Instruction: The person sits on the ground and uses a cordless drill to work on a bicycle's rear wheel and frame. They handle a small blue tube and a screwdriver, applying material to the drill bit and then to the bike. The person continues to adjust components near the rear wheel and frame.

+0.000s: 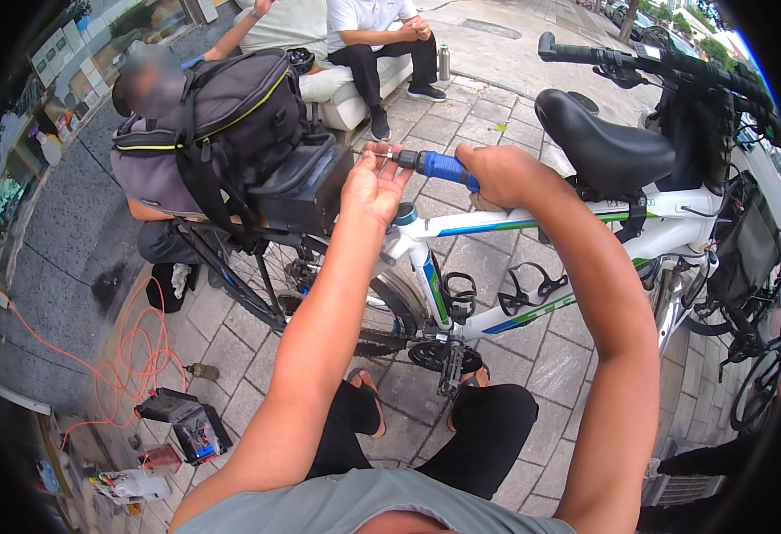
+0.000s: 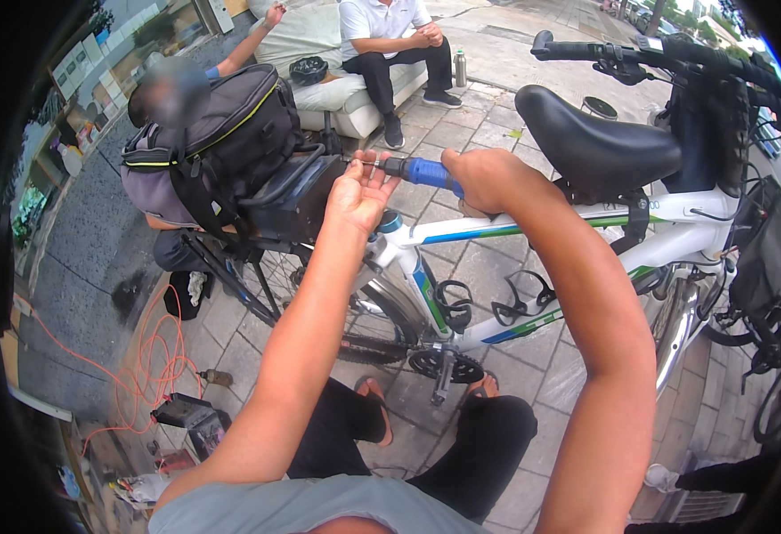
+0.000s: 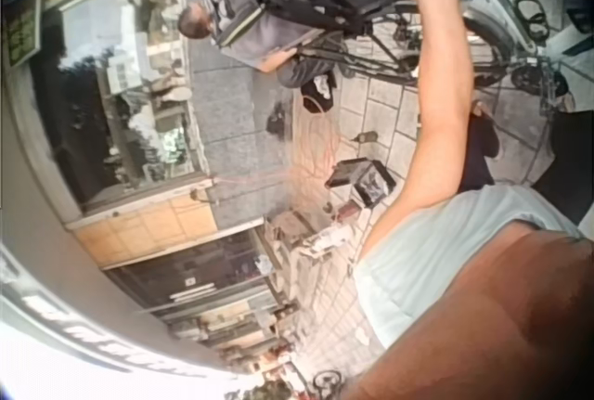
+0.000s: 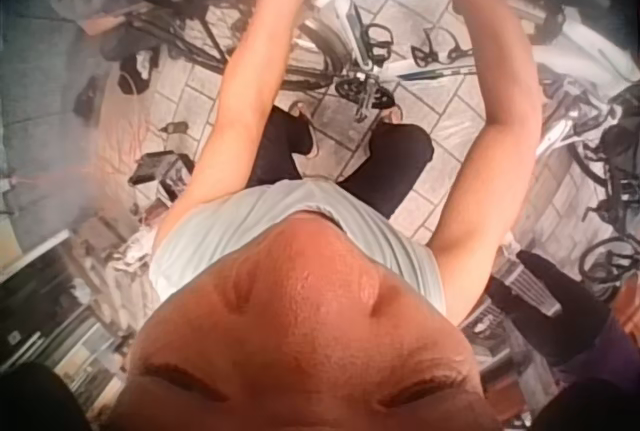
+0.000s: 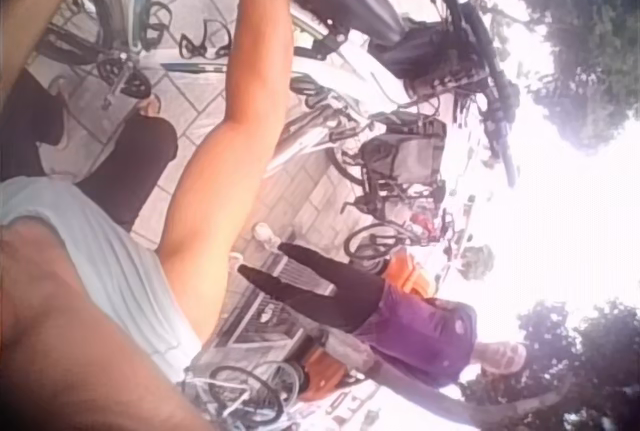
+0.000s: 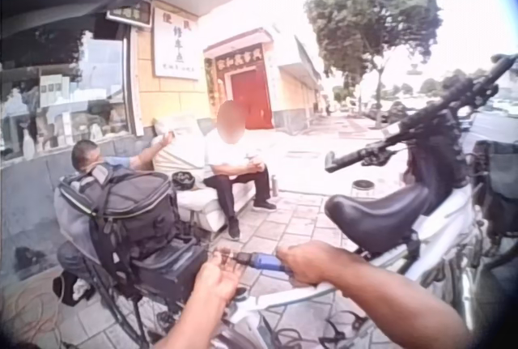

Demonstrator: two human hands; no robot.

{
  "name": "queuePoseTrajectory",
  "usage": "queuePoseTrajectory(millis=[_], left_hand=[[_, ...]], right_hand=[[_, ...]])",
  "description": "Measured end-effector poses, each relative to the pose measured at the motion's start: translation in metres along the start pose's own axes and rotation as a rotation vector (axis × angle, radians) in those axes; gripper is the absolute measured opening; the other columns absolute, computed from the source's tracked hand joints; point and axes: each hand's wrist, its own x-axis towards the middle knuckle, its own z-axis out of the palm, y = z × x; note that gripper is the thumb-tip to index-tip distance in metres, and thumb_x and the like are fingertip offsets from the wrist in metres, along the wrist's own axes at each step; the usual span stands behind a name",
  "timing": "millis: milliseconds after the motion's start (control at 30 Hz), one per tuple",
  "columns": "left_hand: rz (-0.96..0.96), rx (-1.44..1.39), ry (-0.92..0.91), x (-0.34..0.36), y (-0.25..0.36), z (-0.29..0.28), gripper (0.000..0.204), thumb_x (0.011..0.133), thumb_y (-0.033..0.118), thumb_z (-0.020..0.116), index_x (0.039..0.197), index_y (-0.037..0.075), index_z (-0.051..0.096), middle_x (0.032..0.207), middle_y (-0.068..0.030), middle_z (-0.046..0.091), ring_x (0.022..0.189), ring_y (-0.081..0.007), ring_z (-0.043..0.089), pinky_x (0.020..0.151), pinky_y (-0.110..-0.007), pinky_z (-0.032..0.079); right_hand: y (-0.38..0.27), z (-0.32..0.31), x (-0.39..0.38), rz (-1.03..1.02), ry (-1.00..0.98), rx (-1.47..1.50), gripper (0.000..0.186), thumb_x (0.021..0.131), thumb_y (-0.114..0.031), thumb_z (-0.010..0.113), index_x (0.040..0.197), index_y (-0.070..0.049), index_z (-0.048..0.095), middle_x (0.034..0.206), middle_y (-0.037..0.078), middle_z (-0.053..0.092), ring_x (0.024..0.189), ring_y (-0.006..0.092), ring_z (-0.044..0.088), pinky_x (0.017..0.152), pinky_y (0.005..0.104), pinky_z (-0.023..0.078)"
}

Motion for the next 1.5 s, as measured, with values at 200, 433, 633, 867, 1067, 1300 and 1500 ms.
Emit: queuePoseTrajectory(millis=[200,433,633,867,1067,1300,1500], left_hand=[[-0.006,0.0,-0.027,0.002,0.002,-0.003,0.02,0.115,0.024,0.041,0.119,0.013,0.056,0.12,-0.0061,0.066,0.119,-0.0305,0.066,0.108,-0.068,0.045],[0.025,0.029,-0.034,-0.008,0.001,0.003,0.024,0.115,0.027,0.041,0.115,0.01,0.058,0.119,-0.0084,0.064,0.122,-0.034,0.064,0.113,-0.068,0.043],[0.024,0.006,-0.03,-0.007,0.0,0.003,0.024,0.114,0.028,0.041,0.118,0.009,0.057,0.121,-0.009,0.063,0.122,-0.0354,0.064,0.112,-0.069,0.044],[0.024,0.003,-0.036,-0.007,0.0,0.003,0.025,0.114,0.028,0.041,0.12,0.009,0.056,0.121,-0.0091,0.063,0.123,-0.0358,0.064,0.112,-0.07,0.043],[0.01,0.031,-0.04,-0.003,0.001,0.0,0.023,0.115,0.028,0.039,0.122,0.013,0.055,0.122,-0.0066,0.064,0.12,-0.0316,0.066,0.108,-0.067,0.045],[-0.01,0.006,-0.014,-0.004,0.002,0.003,0.023,0.115,0.028,0.039,0.121,0.013,0.055,0.121,-0.0065,0.064,0.12,-0.0322,0.066,0.107,-0.067,0.047],[0.012,0.015,-0.004,-0.005,0.004,0.004,0.027,0.115,0.029,0.038,0.117,0.01,0.057,0.123,-0.0067,0.065,0.127,-0.0353,0.063,0.115,-0.07,0.04]], right_hand=[[-0.008,-0.005,-0.002,-0.004,0.032,-0.059,0.036,0.081,-0.008,0.069,0.114,-0.002,0.057,0.088,0.021,0.073,0.088,0.0403,0.073,0.076,0.0508,0.057],[-0.012,-0.012,-0.005,0.032,-0.013,-0.044,0.04,0.079,-0.01,0.073,0.114,-0.002,0.057,0.089,0.021,0.073,0.089,0.0403,0.073,0.077,0.0506,0.057],[-0.009,-0.009,-0.005,0.016,0.0,-0.038,0.041,0.078,-0.012,0.075,0.113,-0.002,0.056,0.089,0.021,0.073,0.089,0.0406,0.073,0.077,0.0508,0.057],[-0.008,-0.006,-0.003,0.018,0.012,-0.041,0.04,0.078,-0.011,0.074,0.113,-0.003,0.056,0.089,0.021,0.073,0.089,0.0406,0.073,0.077,0.0509,0.057],[-0.009,-0.008,-0.005,0.023,0.004,-0.016,0.036,0.08,-0.01,0.072,0.112,-0.002,0.057,0.09,0.021,0.073,0.089,0.0411,0.072,0.077,0.0512,0.056],[-0.007,-0.002,-0.002,0.01,0.034,-0.021,0.037,0.079,-0.01,0.073,0.11,-0.003,0.053,0.087,0.021,0.072,0.086,0.0432,0.071,0.075,0.0526,0.055],[-0.005,0.005,0.0,-0.051,0.168,-0.147,0.029,0.084,-0.007,0.069,0.11,-0.004,0.057,0.09,0.017,0.071,0.084,0.0372,0.073,0.072,0.0484,0.056]])
